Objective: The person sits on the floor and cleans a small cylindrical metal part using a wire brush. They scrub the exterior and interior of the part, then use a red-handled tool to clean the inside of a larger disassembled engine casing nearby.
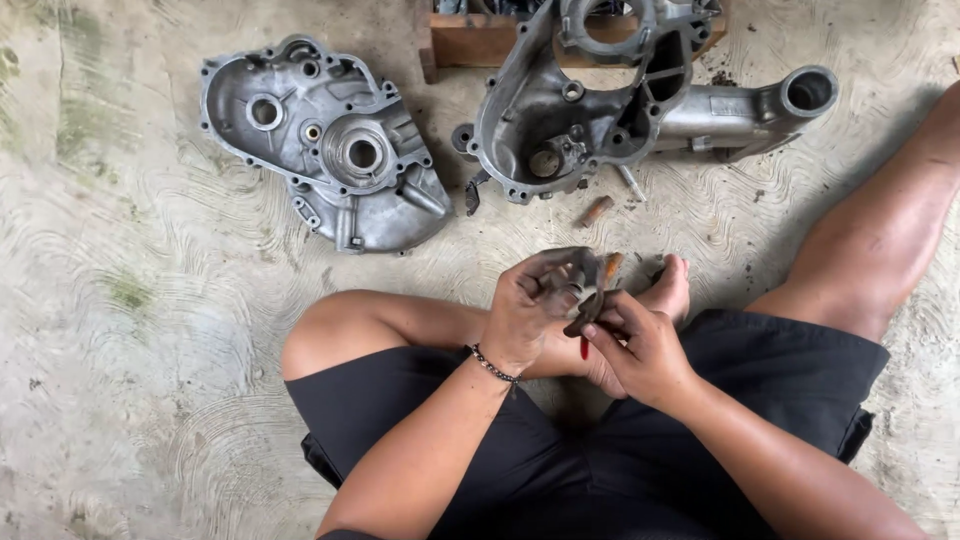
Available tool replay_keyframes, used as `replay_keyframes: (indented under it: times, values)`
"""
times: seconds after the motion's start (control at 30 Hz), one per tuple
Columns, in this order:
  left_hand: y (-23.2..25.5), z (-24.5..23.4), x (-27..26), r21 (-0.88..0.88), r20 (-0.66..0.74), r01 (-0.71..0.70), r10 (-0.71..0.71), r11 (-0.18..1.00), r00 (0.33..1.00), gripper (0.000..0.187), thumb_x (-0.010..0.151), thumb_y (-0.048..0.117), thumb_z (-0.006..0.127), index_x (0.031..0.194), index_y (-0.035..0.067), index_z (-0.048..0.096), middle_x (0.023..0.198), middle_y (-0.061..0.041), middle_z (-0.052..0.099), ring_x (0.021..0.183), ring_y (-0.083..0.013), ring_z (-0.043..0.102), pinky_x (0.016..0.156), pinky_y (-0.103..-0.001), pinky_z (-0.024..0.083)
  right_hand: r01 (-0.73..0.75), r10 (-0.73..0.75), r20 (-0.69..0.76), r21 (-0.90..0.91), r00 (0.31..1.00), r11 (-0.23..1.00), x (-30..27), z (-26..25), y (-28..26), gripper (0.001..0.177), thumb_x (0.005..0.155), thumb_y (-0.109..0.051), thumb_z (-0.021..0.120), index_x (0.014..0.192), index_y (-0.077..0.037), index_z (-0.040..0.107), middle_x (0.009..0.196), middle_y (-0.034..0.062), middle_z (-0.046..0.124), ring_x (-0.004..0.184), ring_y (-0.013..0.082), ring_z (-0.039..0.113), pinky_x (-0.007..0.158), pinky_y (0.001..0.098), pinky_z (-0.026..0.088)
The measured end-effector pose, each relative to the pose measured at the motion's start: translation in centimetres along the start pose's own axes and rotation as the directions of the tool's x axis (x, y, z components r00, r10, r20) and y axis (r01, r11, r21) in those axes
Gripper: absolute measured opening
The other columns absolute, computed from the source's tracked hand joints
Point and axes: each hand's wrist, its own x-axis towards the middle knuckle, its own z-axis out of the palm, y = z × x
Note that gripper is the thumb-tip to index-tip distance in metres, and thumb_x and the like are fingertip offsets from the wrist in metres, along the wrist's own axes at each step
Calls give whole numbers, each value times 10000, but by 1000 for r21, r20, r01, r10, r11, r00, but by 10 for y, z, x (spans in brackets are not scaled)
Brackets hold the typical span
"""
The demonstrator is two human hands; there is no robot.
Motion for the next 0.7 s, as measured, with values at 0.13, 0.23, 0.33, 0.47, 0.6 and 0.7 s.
replay_keyframes:
  times: [0.13,0.23,0.33,0.47,0.6,0.7]
  values:
    - [34,22,2,-29,45,11,-9,1000,999,505,735,74,888,1182,-61,698,662,-59,619,622,-75,587,521,-196,500,47,-47,-3,-41,999,998,-2,3,18,91,880,-138,769,908,-118,684,645,63,721,581,239,728,543,336,561]
    - [28,12,7,-10,-8,-21,21,1000,1000,518,758,153,883,1187,-61,685,662,-8,593,641,-36,550,583,-134,460,-5,5,3,-45,1000,999,0,6,16,164,886,-168,757,962,-54,668,685,160,703,619,314,716,561,442,532]
    - [15,-1,12,5,-10,7,-7,1000,1000,532,753,92,888,1216,-73,683,657,-4,562,626,-35,553,603,-154,473,125,-129,-59,-65,990,990,-4,3,11,52,895,-137,758,937,-129,728,719,31,751,652,248,750,598,343,576]
    - [40,22,11,14,0,18,-18,1000,1000,493,789,99,856,1221,-61,682,669,19,544,641,-24,541,605,-148,453,55,-59,-47,-74,997,996,-6,2,33,125,867,-155,780,944,-92,703,690,85,732,662,291,744,603,380,566]
    - [13,-4,16,67,18,7,-8,998,1000,477,816,120,847,1229,-56,687,652,27,486,623,-31,475,574,-155,411,-44,44,-3,-3,999,999,-4,9,36,203,875,-166,747,1046,-65,703,725,135,749,720,357,752,656,466,583]
    - [6,-7,15,82,32,15,-17,997,999,532,761,120,886,1215,-76,690,652,3,523,621,-43,526,566,-167,454,103,-104,-40,-17,994,995,-8,4,38,127,884,-152,751,998,-97,744,700,66,762,661,268,765,630,363,593]
